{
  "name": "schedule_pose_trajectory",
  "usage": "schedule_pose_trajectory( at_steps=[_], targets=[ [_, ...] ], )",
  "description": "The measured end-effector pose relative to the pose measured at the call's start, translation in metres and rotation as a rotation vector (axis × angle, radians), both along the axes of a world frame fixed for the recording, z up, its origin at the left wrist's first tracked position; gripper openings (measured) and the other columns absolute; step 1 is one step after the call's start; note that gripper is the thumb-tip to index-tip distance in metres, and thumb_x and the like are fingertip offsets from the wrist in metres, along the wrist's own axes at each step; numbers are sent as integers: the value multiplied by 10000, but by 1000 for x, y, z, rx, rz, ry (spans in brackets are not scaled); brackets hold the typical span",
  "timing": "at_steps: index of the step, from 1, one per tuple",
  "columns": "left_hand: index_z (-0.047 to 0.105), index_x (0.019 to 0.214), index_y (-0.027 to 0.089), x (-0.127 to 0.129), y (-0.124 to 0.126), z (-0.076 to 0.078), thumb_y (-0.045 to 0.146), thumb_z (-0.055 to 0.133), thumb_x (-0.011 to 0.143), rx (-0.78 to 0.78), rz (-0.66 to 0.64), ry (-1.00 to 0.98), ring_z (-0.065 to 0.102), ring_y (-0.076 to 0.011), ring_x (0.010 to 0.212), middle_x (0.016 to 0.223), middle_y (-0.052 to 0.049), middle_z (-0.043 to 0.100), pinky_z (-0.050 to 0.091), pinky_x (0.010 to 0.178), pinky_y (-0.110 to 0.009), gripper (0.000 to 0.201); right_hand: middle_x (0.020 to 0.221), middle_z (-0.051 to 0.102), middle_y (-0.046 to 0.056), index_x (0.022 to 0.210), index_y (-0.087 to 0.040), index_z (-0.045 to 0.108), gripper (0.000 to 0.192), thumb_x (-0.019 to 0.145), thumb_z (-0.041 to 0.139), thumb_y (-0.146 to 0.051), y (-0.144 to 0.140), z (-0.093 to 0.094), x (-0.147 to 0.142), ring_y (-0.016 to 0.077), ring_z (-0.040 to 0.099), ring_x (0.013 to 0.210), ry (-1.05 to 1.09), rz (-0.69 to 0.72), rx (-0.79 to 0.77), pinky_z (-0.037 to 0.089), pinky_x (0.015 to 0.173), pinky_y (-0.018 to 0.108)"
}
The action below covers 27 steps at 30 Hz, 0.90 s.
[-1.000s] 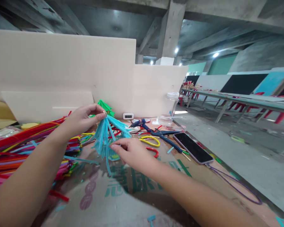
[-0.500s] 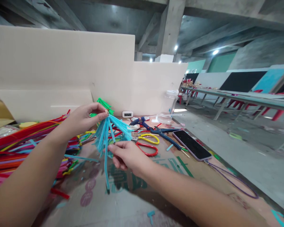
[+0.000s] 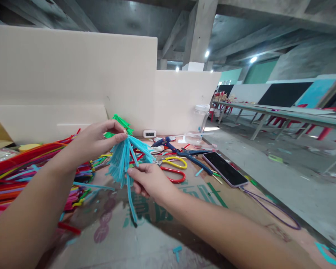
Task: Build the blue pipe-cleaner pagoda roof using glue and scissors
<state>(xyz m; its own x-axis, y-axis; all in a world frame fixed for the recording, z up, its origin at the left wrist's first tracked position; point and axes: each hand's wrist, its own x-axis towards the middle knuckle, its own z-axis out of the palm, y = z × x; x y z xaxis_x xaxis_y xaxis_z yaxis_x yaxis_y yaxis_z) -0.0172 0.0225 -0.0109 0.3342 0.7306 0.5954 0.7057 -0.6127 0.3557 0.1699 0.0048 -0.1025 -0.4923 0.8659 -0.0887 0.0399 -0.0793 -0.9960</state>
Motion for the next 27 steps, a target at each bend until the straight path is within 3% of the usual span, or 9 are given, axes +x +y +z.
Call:
schedule_pose_trajectory(
  at_steps=[6,12,14,20,24,27],
  targets=[
    [652,878,186,-2,2,0,451,539,894,-13,-2,-15,601,-162,762,835,-10,687,446,673,-244,289,408,511,-78,656,-190,505,377,840,604,-504,3,-1,3,41,347,300,-43,50,57,241,319,173],
    [633,898,191,-6,8,-3,428,542,883,-73,16,-97,628,-182,815,842,-23,686,485,702,-270,255,468,568,-54,896,-163,669,302,885,545,-439,16,26,23,62,402,324,-316,158,196,296,337,187],
    [628,888,193,-6,11,-4,415,550,878,-78,28,-121,632,-186,827,826,-25,680,486,690,-268,236,481,565,-44,864,-163,673,288,880,556,-426,23,36,33,65,400,340,-382,144,295,287,347,197],
    [627,897,192,-8,19,-10,444,552,874,-101,26,-173,624,-179,792,780,-18,664,482,667,-260,264,551,455,-79,713,-202,473,324,811,672,-439,39,47,53,65,382,466,-288,-78,645,288,452,207],
    [632,925,194,-9,23,-13,473,545,874,-116,16,-193,611,-166,737,770,-12,665,483,659,-261,297,552,447,-53,644,-196,463,383,869,597,-476,34,61,61,86,402,504,-286,-264,811,313,488,237],
    [633,919,191,-10,24,-14,469,548,873,-116,16,-196,613,-170,753,799,-20,675,482,662,-264,294,578,498,-25,631,-192,490,403,926,531,-464,28,75,71,94,447,523,-156,-445,916,364,526,252]
  ],
)
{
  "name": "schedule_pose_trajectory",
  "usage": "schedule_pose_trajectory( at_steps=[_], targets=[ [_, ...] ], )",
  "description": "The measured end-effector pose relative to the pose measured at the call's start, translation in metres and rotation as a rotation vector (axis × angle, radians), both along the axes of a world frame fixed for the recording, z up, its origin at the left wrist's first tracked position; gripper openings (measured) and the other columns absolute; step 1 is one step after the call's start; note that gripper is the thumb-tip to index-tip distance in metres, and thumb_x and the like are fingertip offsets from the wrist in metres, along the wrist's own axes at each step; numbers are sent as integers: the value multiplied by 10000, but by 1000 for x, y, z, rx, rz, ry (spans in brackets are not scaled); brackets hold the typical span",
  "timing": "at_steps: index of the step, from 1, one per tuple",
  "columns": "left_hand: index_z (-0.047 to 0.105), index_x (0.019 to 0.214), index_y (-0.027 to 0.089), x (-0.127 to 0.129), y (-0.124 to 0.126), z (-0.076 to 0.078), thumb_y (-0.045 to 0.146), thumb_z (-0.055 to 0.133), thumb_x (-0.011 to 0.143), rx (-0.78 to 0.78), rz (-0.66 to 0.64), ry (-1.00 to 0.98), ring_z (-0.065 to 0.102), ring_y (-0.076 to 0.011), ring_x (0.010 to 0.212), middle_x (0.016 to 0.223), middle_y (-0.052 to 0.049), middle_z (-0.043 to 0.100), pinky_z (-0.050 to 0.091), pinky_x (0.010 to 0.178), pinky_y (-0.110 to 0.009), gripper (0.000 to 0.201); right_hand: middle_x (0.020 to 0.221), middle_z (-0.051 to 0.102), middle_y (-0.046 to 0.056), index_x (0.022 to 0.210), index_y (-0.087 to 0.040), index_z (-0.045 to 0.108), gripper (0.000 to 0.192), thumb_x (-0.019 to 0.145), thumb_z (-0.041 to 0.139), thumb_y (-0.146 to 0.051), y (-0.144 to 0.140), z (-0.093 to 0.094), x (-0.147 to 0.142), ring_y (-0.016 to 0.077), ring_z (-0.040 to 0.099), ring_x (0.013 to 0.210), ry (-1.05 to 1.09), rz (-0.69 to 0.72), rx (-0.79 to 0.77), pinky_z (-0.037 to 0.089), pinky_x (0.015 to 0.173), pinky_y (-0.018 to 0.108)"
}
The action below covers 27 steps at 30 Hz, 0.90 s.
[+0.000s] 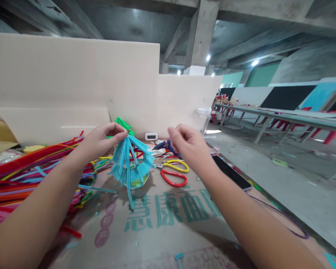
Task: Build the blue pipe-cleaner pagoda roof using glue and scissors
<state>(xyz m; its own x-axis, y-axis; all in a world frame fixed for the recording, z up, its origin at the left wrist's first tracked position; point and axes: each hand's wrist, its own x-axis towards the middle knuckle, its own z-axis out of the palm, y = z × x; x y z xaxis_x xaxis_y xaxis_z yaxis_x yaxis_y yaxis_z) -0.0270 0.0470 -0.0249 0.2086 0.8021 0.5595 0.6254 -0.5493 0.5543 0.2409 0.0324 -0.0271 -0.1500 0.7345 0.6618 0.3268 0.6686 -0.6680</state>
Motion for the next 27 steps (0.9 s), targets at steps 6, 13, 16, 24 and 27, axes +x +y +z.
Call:
schedule_pose_trajectory(
  at_steps=[6,13,16,24,27],
  targets=[
    [636,943,186,-1,1,-1,496,542,871,-9,3,6,615,-177,749,824,-32,684,485,648,-275,332,790,657,7,843,-211,613,129,828,698,-307,1,11,11,136,615,681,249,-23,98,488,650,277],
    [629,914,209,1,-1,0,491,552,861,-18,5,-13,626,-194,778,769,-20,665,496,649,-278,298,678,672,11,709,-200,607,217,901,586,-301,-3,9,6,143,615,648,-11,-109,87,468,637,274],
    [623,902,212,3,-3,2,479,553,862,-26,2,0,629,-193,776,748,-14,656,493,640,-272,279,629,638,12,661,-194,591,375,969,464,-366,-3,6,4,136,600,630,-105,-58,131,465,653,275],
    [640,916,203,7,-18,10,479,547,881,-16,-49,83,623,-169,764,805,-5,668,494,687,-264,293,807,724,12,837,-202,668,28,833,675,-229,-3,-10,-9,166,665,760,-172,-8,115,483,691,277],
    [650,927,205,9,-21,11,492,535,892,17,-60,118,608,-153,736,822,-1,671,486,697,-252,310,738,690,11,760,-200,626,126,862,673,-256,-6,-15,-13,158,623,693,-308,-46,293,442,643,277]
  ],
)
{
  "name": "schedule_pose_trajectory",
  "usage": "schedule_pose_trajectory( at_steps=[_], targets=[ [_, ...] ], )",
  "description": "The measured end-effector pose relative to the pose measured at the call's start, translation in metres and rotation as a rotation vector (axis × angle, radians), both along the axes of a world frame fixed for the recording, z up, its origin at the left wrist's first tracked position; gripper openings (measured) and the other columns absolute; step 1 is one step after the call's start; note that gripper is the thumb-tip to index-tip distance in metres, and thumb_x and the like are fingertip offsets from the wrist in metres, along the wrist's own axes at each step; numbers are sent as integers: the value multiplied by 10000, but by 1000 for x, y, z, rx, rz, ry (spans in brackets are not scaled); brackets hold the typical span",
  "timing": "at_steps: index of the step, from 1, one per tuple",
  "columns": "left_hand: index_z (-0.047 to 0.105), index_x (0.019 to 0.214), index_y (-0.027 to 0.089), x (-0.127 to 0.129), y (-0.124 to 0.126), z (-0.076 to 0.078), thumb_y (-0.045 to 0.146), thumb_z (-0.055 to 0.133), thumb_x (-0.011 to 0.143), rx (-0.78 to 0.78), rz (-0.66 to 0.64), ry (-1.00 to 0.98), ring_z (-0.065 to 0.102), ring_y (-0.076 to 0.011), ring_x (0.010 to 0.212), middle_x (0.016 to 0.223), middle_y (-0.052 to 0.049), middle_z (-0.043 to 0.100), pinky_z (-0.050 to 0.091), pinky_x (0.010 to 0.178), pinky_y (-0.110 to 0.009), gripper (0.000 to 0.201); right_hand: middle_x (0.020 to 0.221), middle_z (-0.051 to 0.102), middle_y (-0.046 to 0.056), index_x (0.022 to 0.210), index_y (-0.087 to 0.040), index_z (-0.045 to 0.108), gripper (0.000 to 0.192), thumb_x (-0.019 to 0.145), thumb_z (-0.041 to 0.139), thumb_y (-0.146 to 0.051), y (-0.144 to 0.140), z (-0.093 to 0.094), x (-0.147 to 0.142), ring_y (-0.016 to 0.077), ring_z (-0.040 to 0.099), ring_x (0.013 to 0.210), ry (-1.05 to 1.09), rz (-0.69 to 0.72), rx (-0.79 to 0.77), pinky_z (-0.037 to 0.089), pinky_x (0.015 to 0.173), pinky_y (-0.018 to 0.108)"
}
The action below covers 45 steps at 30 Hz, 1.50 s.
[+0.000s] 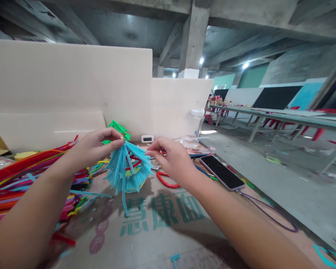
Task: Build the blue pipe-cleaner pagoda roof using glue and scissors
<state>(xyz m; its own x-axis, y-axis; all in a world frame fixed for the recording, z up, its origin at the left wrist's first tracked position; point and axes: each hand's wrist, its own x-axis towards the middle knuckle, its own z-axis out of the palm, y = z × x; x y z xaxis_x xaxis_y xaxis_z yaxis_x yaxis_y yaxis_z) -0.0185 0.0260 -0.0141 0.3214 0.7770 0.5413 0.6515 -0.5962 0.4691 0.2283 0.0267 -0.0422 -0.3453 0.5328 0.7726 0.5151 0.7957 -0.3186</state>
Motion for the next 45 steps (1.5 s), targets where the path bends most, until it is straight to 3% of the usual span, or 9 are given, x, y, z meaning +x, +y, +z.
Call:
schedule_pose_trajectory(
  at_steps=[5,11,18,24,28,33,36,39,45],
  targets=[
    [649,941,202,2,-2,0,508,512,900,21,-17,38,606,-169,756,849,-15,674,487,710,-268,338,696,636,54,765,-187,600,272,952,544,-375,-4,-7,-4,196,551,699,-331,-6,394,404,665,334],
    [648,941,207,7,-8,3,456,525,910,19,-52,40,617,-173,817,896,-10,682,472,768,-273,279,989,674,87,1200,-191,611,268,972,472,-178,-1,-18,-7,208,555,873,-436,-5,478,423,780,352],
    [648,937,210,7,-10,4,443,533,908,20,-53,54,615,-181,824,897,-13,681,468,766,-282,262,875,646,76,921,-179,644,195,982,461,-206,2,-24,-11,198,531,802,-399,13,453,414,730,341],
    [648,936,213,5,-10,4,466,514,913,-9,-53,34,612,-180,815,895,-11,678,471,751,-281,287,880,649,83,857,-201,536,159,986,472,-270,3,-13,-5,203,588,837,-178,83,348,453,754,340],
    [650,943,217,4,-9,4,486,521,906,-10,-47,27,612,-172,803,898,-8,679,476,753,-276,301,839,607,66,831,-215,510,281,1016,370,-375,1,-2,2,188,570,799,-46,117,196,452,745,335],
    [655,949,208,1,-2,0,523,507,895,-13,-20,21,607,-177,772,864,-19,678,494,730,-285,352,942,676,73,665,-220,418,472,993,319,-544,-5,10,2,192,637,945,307,275,-228,489,864,353],
    [648,939,197,-1,2,-2,531,506,892,-27,-10,5,607,-172,746,837,-23,673,502,698,-279,366,957,717,53,745,-223,487,385,945,465,-551,-9,13,-1,196,672,992,487,448,-481,509,930,384],
    [640,942,197,-2,3,-3,538,513,890,-59,-11,-22,603,-158,701,818,-19,666,503,654,-267,368,882,735,25,857,-219,565,217,837,700,-387,-12,15,-2,173,704,878,520,440,-516,551,854,351],
    [639,946,202,-2,4,-3,541,513,891,-55,-2,-25,608,-158,694,814,-22,665,503,623,-263,365,895,769,41,817,-209,545,155,842,674,-291,-7,15,1,181,729,882,503,358,-494,564,839,364]
  ],
)
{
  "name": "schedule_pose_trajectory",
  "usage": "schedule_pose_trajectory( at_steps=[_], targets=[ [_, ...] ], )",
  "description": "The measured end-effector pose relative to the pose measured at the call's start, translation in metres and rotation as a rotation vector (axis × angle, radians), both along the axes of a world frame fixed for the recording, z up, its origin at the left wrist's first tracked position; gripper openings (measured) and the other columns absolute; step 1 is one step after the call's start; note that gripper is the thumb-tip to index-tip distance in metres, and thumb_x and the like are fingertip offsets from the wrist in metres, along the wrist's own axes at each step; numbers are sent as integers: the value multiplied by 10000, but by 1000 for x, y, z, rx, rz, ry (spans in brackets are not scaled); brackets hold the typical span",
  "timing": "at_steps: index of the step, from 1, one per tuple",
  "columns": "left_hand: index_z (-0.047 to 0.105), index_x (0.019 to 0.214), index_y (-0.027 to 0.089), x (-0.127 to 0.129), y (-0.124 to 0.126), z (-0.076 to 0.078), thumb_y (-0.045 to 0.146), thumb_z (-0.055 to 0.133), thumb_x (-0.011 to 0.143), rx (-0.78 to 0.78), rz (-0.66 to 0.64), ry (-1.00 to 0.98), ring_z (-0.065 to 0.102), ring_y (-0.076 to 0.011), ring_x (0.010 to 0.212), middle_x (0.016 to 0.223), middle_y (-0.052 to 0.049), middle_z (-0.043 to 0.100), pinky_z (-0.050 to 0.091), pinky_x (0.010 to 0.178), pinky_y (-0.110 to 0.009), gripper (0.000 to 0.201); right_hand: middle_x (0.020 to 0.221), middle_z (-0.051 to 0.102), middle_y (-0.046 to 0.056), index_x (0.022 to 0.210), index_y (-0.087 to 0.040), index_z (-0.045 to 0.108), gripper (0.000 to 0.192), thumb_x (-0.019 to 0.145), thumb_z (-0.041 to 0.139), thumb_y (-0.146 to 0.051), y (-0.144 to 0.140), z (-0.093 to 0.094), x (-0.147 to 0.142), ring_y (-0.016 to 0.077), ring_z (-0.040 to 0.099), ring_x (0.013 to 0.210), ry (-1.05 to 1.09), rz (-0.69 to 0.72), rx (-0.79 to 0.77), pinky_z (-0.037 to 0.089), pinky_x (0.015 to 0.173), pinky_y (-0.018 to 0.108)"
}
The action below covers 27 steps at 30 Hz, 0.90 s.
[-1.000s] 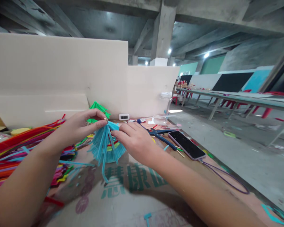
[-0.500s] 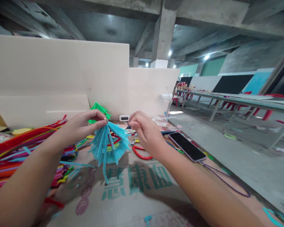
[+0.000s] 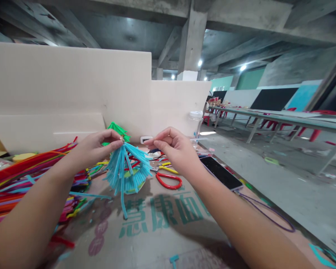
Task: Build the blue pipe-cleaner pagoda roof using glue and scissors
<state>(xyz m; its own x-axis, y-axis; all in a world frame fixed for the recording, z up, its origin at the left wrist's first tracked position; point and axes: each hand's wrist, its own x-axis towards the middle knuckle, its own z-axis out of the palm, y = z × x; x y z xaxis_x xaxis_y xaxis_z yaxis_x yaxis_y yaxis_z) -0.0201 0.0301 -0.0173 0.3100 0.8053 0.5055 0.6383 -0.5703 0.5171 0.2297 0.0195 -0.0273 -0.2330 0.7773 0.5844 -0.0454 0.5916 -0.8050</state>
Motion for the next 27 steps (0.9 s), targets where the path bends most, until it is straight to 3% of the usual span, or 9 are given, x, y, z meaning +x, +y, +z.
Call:
schedule_pose_trajectory(
  at_steps=[7,17,21,27],
  targets=[
    [638,921,205,0,1,0,527,539,880,2,8,-17,619,-157,714,827,-12,669,498,640,-256,339,937,770,59,841,-199,567,121,833,654,-283,13,-6,4,194,720,934,-53,-21,12,548,878,387],
    [614,910,223,1,-2,2,488,542,895,2,-6,5,641,-195,819,754,-2,642,482,642,-266,275,888,758,51,789,-190,562,99,767,527,-100,20,-11,4,167,715,853,-173,-118,59,547,790,326],
    [615,918,221,0,0,1,501,535,897,2,-6,16,638,-195,802,741,-3,638,471,618,-260,293,850,743,40,862,-176,654,163,803,511,-123,31,-16,11,152,696,805,-388,-140,102,539,756,296],
    [619,934,211,-1,1,1,517,529,895,-9,-3,17,625,-180,763,730,3,633,465,617,-252,321,825,745,43,1009,-184,723,216,848,612,-276,59,-37,23,163,673,710,-669,-95,23,509,633,277]
  ],
)
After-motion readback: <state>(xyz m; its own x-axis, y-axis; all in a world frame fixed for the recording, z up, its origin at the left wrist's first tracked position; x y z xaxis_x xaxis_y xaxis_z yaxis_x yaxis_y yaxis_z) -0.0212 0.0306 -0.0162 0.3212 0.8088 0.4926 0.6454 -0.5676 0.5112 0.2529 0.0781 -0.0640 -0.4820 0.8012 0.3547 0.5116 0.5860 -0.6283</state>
